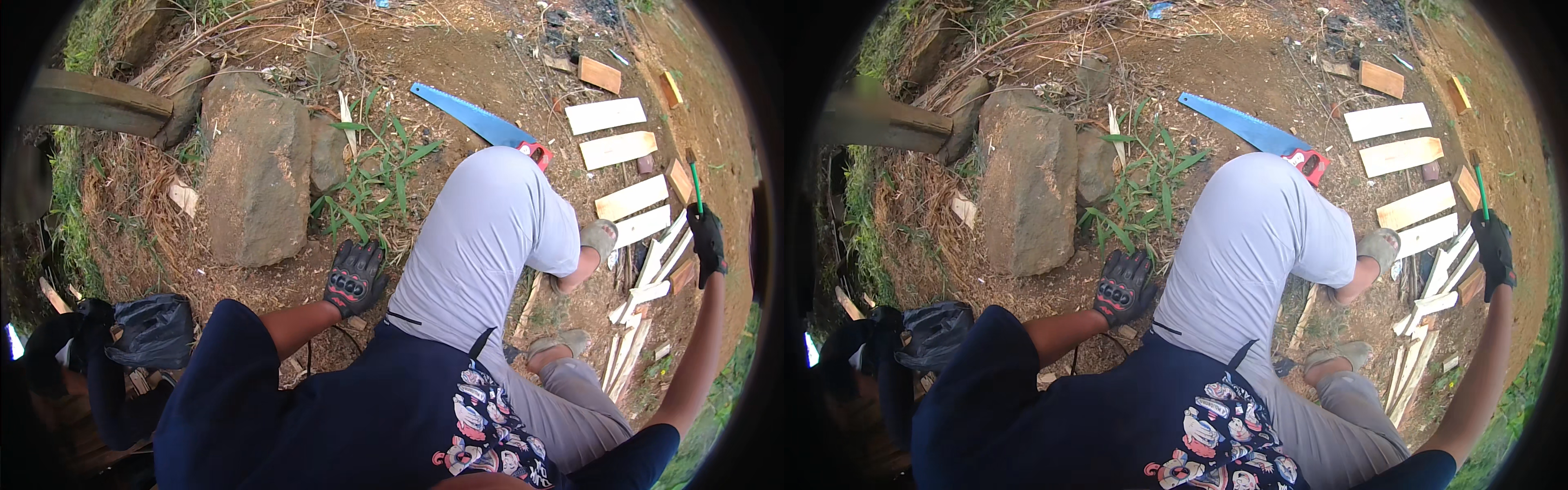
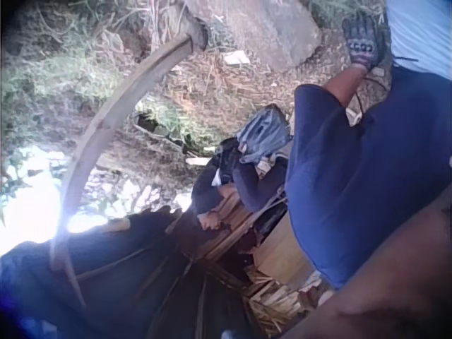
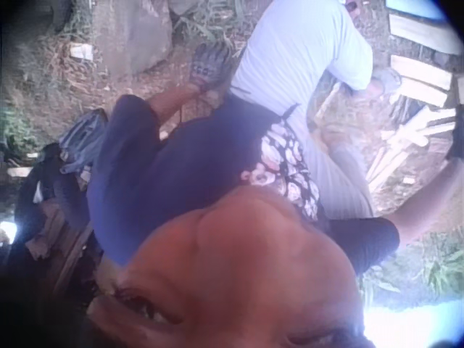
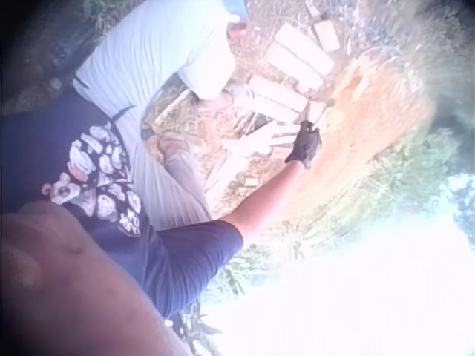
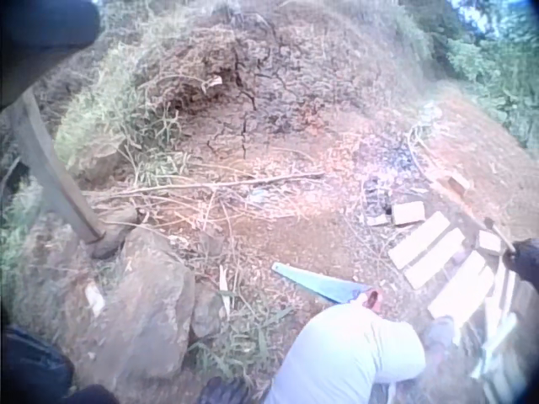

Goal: The person sits on the ground and arranges several pieces of light-colored wood into a rectangular frame shape. They pick up and place the wood pieces by hand, organizing them on the dirt surface.

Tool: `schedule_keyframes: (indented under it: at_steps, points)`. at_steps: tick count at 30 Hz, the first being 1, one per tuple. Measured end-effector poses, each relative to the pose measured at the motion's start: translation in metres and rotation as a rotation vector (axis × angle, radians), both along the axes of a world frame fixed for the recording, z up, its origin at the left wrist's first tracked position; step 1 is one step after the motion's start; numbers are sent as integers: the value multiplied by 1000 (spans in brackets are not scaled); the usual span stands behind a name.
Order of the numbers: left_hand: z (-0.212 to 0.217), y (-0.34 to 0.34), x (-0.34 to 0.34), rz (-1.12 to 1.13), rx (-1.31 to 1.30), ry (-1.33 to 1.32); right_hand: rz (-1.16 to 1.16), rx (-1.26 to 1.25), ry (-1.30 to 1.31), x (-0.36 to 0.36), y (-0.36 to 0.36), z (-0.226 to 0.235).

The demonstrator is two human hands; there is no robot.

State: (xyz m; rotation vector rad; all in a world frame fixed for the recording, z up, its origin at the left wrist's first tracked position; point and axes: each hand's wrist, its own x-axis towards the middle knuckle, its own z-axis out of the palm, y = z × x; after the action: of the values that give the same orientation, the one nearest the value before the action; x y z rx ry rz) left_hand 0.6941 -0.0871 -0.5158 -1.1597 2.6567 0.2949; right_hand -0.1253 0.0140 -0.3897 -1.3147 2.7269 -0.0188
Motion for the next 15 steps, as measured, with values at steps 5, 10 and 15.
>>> schedule_keyframes:
  at_steps: [5, 10, 15]
  points:
    - [-4, 4, -3, 0, 15, 1, -29, 50, 79, 59, 113, 43]
    - [-3, 0, -1, -39, 6, 133, -52, 201, 223, 62, 230, 21]
    - [-18, -17, 14, -2, 54, 189, -56, 311, 88, 20, 259, -76]
